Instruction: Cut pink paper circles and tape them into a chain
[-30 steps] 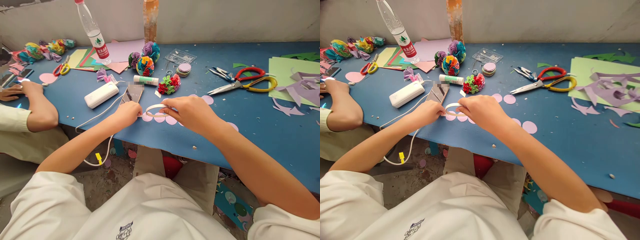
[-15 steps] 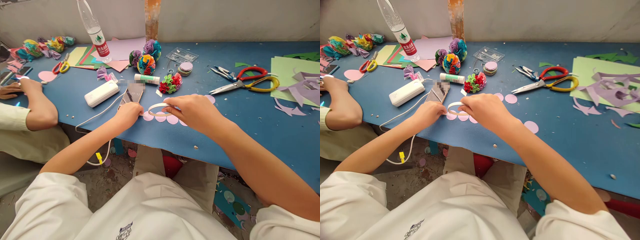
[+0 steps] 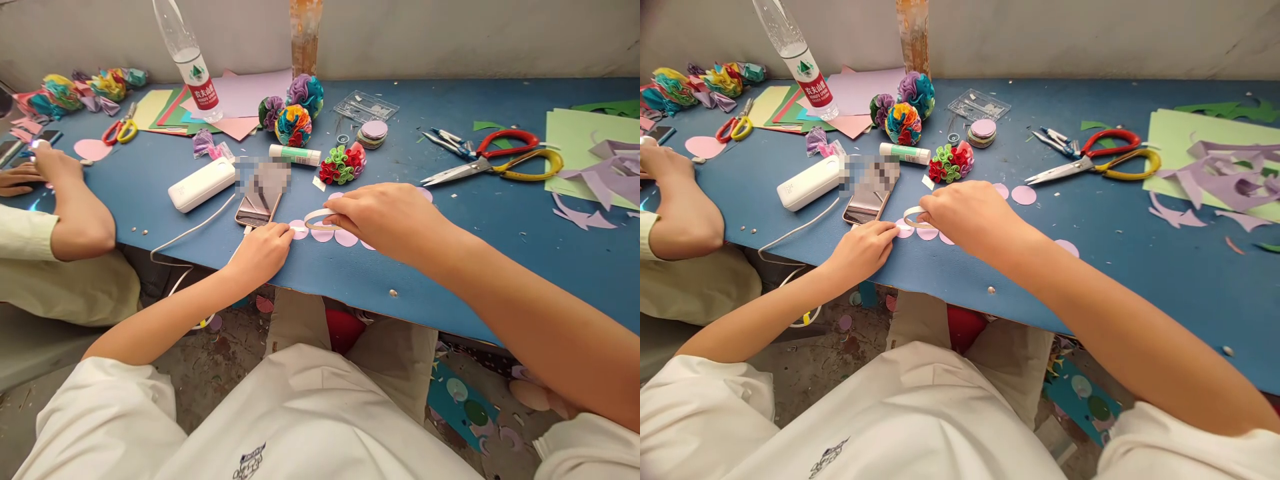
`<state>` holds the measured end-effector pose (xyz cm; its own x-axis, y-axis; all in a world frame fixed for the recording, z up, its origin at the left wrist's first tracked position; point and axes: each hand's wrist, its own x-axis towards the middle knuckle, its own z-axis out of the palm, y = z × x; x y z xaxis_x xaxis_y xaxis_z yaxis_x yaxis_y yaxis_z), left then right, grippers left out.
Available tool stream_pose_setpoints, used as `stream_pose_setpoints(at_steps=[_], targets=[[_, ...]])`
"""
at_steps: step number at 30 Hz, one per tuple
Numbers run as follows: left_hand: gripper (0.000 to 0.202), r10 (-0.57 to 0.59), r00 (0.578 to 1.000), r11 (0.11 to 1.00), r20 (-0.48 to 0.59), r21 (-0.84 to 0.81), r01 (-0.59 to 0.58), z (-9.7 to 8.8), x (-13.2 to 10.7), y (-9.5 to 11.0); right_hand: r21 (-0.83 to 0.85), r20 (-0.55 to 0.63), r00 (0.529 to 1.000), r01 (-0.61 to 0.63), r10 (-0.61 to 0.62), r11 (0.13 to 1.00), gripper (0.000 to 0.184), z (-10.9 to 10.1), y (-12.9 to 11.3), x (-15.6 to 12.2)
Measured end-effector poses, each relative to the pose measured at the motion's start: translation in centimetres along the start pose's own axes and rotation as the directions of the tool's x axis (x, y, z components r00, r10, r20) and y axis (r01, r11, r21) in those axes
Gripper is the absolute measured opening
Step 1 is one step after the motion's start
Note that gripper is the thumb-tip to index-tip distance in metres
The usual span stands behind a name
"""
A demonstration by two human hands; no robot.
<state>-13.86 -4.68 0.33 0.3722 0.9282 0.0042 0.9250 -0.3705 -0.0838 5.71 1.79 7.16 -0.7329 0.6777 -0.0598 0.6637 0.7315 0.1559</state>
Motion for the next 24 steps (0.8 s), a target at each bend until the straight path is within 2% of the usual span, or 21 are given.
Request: stream_pose_setpoints(at_steps=[13, 20, 24], targets=[[0.041, -0.001, 0.998, 0.993, 0.067, 0.120, -0.007, -0.3, 0.2, 1.1, -0.067, 0.146, 0.989, 0.003, 0.007, 0.998, 0.031, -0.8, -0.3, 0.9], [0.037, 0.021, 0.997, 0.992, 0.072, 0.121, -0.029, -0.3, 0.3, 2.4, -0.074, 0.142, 0.990, 0.017, -0.006, 0.997, 0.031, -1.5, -0.7, 1.5], [0.039, 0.066, 0.998, 0.992, 0.018, 0.105, -0.067, -0.1, 0.2, 3.2, -0.057, 0.123, 0.992, 0.011, -0.004, 0.998, 0.026, -1.6, -0.9, 1.4]])
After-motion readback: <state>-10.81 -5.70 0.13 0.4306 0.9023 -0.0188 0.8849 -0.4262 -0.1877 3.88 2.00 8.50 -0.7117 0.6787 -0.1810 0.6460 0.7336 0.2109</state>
